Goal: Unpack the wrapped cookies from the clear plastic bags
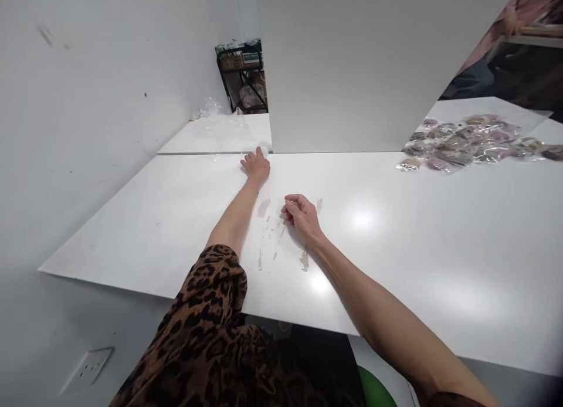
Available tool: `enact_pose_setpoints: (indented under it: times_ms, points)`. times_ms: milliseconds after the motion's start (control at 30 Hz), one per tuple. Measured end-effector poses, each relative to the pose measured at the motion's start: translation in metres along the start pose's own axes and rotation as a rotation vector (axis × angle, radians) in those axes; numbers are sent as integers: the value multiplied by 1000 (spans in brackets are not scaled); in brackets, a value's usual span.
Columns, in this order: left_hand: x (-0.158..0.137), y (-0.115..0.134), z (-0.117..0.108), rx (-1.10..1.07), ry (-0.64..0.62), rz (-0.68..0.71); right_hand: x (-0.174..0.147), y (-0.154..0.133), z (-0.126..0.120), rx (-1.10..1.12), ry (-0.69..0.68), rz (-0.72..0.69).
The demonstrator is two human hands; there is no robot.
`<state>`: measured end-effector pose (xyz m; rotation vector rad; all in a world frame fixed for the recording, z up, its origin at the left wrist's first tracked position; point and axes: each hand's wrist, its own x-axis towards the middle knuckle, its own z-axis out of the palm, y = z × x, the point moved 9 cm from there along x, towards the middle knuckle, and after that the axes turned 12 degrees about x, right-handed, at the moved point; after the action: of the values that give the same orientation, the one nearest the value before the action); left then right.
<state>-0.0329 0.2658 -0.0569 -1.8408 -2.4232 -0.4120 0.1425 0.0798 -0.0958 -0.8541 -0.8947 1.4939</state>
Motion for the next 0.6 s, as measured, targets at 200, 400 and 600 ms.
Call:
enact_pose_setpoints:
  times_ms: [200,400,600]
  points:
    - [-39,-35,-22,-417,-10,-144,3,4,-4,25,25,9]
    - [-132,-39,-25,-1394,-340,-294,8,2,-14,197,130,-12]
    - [-207,7,-33,-1759,-686,-280,10,-6,-7,307,23,-2]
